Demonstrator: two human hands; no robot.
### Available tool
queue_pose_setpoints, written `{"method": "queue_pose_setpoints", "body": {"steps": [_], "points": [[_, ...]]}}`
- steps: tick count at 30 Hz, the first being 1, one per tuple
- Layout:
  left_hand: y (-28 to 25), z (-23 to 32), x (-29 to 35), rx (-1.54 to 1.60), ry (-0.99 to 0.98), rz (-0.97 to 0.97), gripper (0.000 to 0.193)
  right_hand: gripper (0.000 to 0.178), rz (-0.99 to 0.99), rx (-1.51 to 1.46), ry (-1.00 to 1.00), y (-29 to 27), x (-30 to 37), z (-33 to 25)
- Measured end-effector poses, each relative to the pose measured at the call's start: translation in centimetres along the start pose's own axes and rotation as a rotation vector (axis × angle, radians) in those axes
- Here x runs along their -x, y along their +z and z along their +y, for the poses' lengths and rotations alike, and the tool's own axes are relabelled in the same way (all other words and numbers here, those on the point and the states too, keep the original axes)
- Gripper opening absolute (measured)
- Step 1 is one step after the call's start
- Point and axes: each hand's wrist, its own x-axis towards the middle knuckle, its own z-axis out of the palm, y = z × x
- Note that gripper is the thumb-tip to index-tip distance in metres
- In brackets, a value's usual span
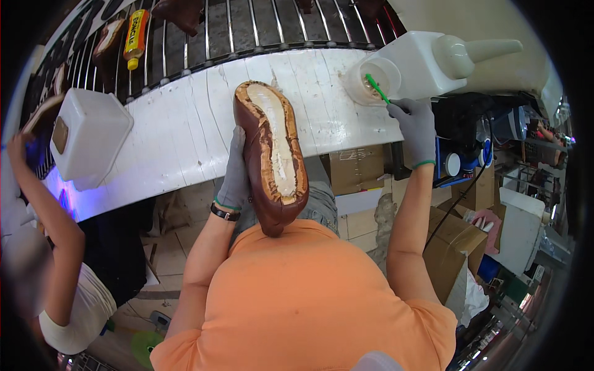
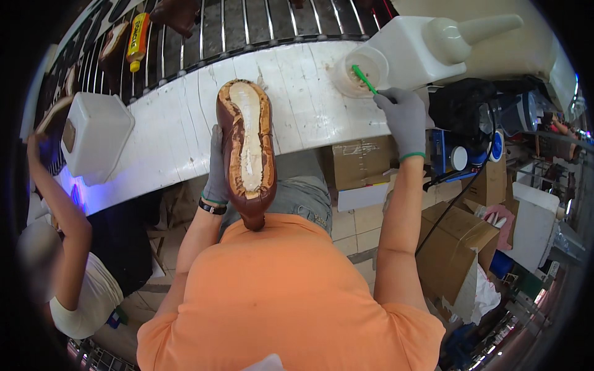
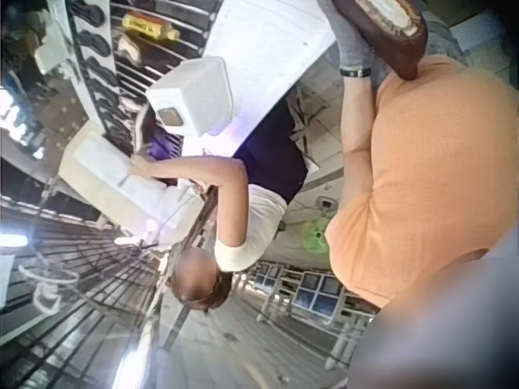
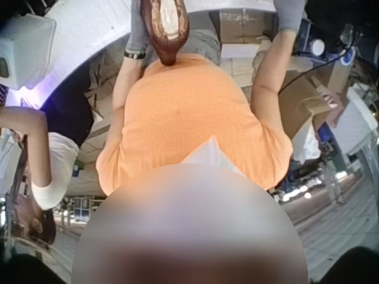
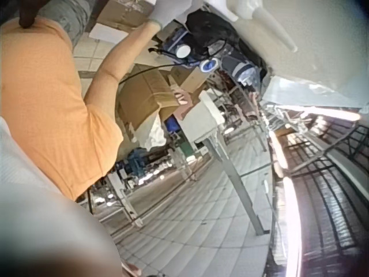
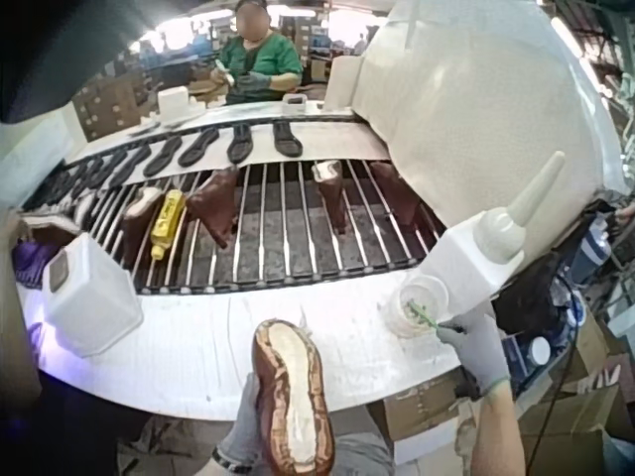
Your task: The recorder applies adhesive to the edges and soles of shoes using a small brush.
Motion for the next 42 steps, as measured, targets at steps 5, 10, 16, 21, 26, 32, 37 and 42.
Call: {"method": "queue_pose_setpoints", "body": {"steps": [5,10,16,21,26,32,37,42], "points": [[1.7,-0.2,1.0,-0.05,-0.009,0.022,0.075,0.03,-0.156,-0.924,0.36,1.3,1.3,2.9],[2.8,-0.7,1.8,-0.148,0.031,0.165,0.054,0.045,-0.297,-1.267,0.189,2.4,0.8,2.0],[2.9,-0.5,1.9,-0.204,0.049,0.147,0.056,0.027,-0.433,-0.725,-0.15,0.1,1.8,-4.3],[2.7,-0.6,1.7,-0.278,0.106,0.123,0.057,0.027,-0.774,-0.49,-0.213,0.5,3.7,-7.9],[2.0,-0.6,1.5,-0.337,0.108,0.101,0.054,0.027,-0.79,-0.385,-0.129,1.1,3.9,-8.5],[2.2,-0.6,1.6,-0.344,0.13,0.091,0.063,0.021,-0.663,-0.215,-0.21,3.2,2.0,-8.7],[2.6,-0.3,1.9,-0.386,0.123,0.111,0.055,0.02,-0.658,-0.144,-0.197,5.2,-0.2,-9.3],[2.6,-0.1,1.9,-0.423,0.121,0.104,0.055,0.023,-0.645,-0.167,-0.28,7.1,-2.1,-9.8]]}}
